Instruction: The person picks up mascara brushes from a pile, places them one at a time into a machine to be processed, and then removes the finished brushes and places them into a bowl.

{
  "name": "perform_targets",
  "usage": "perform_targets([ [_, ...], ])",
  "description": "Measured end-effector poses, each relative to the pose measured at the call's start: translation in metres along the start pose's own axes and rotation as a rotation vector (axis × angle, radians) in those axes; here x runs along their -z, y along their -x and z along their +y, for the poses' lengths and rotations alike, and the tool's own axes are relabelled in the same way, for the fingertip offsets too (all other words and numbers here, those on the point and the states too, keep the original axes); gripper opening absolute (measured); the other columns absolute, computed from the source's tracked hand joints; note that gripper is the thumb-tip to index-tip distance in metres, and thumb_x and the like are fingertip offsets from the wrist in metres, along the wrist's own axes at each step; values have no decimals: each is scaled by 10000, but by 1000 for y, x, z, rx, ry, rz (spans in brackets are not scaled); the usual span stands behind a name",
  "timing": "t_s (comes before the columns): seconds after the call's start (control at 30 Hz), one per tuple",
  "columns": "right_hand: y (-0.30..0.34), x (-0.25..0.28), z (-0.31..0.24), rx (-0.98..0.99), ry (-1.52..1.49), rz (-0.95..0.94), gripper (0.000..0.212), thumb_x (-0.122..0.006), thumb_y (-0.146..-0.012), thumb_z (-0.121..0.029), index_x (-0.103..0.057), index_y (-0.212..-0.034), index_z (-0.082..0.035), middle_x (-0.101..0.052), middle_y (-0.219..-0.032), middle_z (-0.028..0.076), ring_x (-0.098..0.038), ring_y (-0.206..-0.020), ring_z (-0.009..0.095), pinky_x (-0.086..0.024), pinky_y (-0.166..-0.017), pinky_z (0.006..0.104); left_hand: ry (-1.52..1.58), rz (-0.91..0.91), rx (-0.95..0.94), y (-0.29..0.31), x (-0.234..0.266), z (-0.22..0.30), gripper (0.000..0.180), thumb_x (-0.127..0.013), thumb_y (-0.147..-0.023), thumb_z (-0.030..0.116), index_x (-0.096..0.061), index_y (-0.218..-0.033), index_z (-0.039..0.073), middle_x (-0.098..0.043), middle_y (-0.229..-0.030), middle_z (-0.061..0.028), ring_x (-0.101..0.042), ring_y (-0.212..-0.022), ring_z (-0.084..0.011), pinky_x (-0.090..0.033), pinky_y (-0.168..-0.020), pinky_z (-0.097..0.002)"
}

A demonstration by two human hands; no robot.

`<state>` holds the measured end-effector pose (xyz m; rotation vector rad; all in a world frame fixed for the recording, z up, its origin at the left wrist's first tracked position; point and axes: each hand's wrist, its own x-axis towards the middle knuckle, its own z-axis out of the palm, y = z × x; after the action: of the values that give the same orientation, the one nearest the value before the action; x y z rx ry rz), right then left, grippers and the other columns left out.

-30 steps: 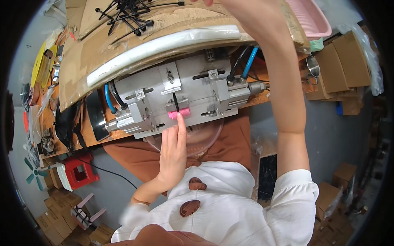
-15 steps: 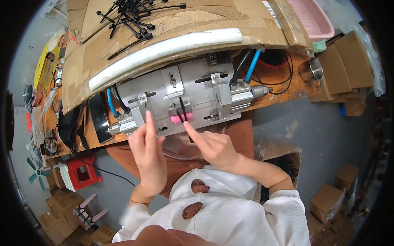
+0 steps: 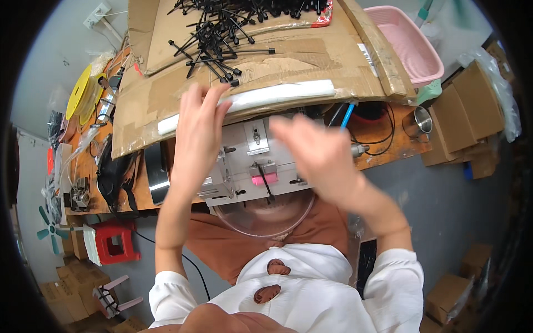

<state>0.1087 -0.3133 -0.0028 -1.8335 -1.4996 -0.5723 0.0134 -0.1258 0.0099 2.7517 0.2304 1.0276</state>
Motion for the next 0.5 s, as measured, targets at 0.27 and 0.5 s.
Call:
perform_targets([
  [0.27,-132,-44,98,-75,307,-451,125,-631,-807,-28,-605,-929,-22,-623,-952,127,-634,-868,325,-495,-735,408,58,-240,36,-35,-11,-13,363,-651,-864,336,-522,-971,14,-581,-857,-143,-583,-851,-331,-489,-725,-434],
  [0.5,-114,-15,70,1,659,-251,232,-601,-752,9,-559,-974,-44,-600,-956,98,-640,-858,300,-518,-719,374,37,-83,174,-30,-7,-25,320,-655,-872,320,-550,-981,38,-595,-852,-139,-587,-785,-302,-463,-723,-404],
])
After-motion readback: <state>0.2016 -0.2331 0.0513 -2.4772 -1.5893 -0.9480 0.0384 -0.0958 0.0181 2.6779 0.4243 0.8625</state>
